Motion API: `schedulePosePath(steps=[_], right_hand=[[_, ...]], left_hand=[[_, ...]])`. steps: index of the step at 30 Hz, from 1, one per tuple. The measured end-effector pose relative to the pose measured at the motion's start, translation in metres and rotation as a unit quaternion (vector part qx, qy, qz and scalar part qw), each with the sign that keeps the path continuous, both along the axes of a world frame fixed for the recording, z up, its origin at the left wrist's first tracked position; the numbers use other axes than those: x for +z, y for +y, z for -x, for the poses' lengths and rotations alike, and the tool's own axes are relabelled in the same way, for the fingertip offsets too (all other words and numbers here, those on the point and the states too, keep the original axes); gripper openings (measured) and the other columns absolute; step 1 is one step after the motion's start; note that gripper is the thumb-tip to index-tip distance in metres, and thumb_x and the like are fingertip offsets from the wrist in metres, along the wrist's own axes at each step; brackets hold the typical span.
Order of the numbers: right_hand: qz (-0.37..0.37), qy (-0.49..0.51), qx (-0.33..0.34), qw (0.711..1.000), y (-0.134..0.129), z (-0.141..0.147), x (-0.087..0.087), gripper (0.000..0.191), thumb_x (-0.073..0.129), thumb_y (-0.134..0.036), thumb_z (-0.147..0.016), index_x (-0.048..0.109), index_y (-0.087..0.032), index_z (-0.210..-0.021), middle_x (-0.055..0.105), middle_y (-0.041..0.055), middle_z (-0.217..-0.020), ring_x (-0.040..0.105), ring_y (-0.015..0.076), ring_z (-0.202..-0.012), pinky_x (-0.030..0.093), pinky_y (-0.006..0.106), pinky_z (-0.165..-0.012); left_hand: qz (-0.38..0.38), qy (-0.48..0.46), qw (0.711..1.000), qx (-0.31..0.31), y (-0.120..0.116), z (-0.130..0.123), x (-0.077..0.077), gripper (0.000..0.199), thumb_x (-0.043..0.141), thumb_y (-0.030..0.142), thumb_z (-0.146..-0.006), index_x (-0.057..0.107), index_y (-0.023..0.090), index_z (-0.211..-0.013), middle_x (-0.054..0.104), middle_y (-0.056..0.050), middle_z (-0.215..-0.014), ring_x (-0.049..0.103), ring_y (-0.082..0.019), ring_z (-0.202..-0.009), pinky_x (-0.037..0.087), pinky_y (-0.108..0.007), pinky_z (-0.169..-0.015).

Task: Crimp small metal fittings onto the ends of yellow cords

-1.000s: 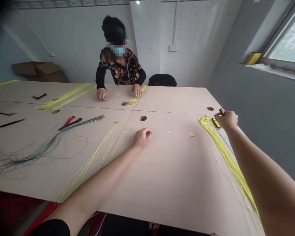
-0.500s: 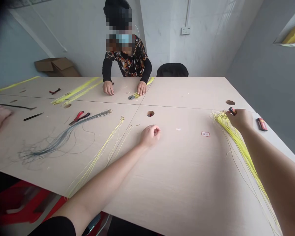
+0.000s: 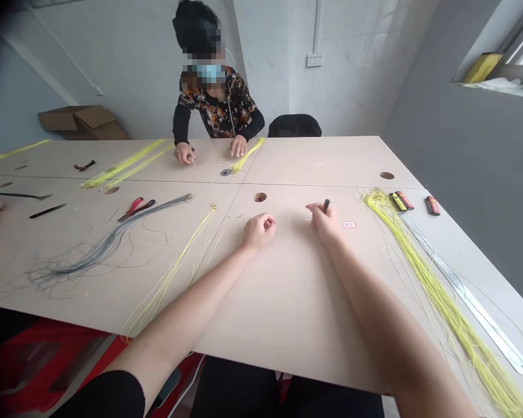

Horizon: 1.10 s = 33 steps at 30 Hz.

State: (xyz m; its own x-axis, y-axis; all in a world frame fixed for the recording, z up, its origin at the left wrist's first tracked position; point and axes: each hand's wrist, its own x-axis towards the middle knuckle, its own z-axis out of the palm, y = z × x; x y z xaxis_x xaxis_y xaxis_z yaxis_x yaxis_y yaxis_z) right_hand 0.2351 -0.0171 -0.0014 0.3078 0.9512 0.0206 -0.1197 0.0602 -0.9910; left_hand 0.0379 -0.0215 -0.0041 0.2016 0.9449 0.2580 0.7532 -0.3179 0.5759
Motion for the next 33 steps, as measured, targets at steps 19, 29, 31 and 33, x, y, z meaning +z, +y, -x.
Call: schedulePosePath(steps=[19,29,31,33], right_hand=[[0.004,-0.135,0.148,0.980,-0.003,-0.007,-0.010,0.026,0.060,-0.040,-0.068,0.062,-0.017,-0.080,0.038,-0.0043,-0.057,0.030,0.0077,-0.047,0.021,0.026,-0.048],[0.007,-0.201,0.155,0.967,-0.007,-0.002,-0.002,0.029,0.059,-0.043,-0.068,0.065,-0.017,-0.079,0.035,-0.0045,-0.053,0.030,0.0091,-0.049,0.021,0.026,-0.050],[0.006,-0.208,0.156,0.966,-0.007,-0.001,-0.001,0.029,0.059,-0.043,-0.067,0.065,-0.017,-0.079,0.034,-0.0047,-0.053,0.030,0.0092,-0.049,0.021,0.027,-0.051],[0.003,-0.214,0.158,0.964,-0.007,0.000,-0.001,0.030,0.059,-0.044,-0.067,0.065,-0.017,-0.078,0.034,-0.0048,-0.052,0.029,0.0092,-0.049,0.021,0.027,-0.051]], left_hand=[[0.083,0.270,0.925,0.253,0.014,0.066,0.047,0.029,0.056,0.034,-0.080,0.065,0.016,-0.100,0.064,-0.016,-0.108,0.061,-0.030,-0.102,0.051,-0.038,-0.077],[0.115,0.310,0.914,0.235,0.021,0.070,0.032,0.027,0.050,0.016,-0.082,0.066,0.014,-0.103,0.066,-0.018,-0.106,0.062,-0.028,-0.103,0.051,-0.036,-0.079],[0.116,0.321,0.914,0.218,0.021,0.070,0.031,0.030,0.047,0.012,-0.082,0.063,0.012,-0.107,0.065,-0.019,-0.109,0.060,-0.028,-0.105,0.051,-0.035,-0.080],[0.100,0.319,0.917,0.216,0.020,0.069,0.030,0.033,0.045,0.010,-0.082,0.060,0.010,-0.111,0.062,-0.020,-0.112,0.060,-0.027,-0.105,0.050,-0.034,-0.081]])
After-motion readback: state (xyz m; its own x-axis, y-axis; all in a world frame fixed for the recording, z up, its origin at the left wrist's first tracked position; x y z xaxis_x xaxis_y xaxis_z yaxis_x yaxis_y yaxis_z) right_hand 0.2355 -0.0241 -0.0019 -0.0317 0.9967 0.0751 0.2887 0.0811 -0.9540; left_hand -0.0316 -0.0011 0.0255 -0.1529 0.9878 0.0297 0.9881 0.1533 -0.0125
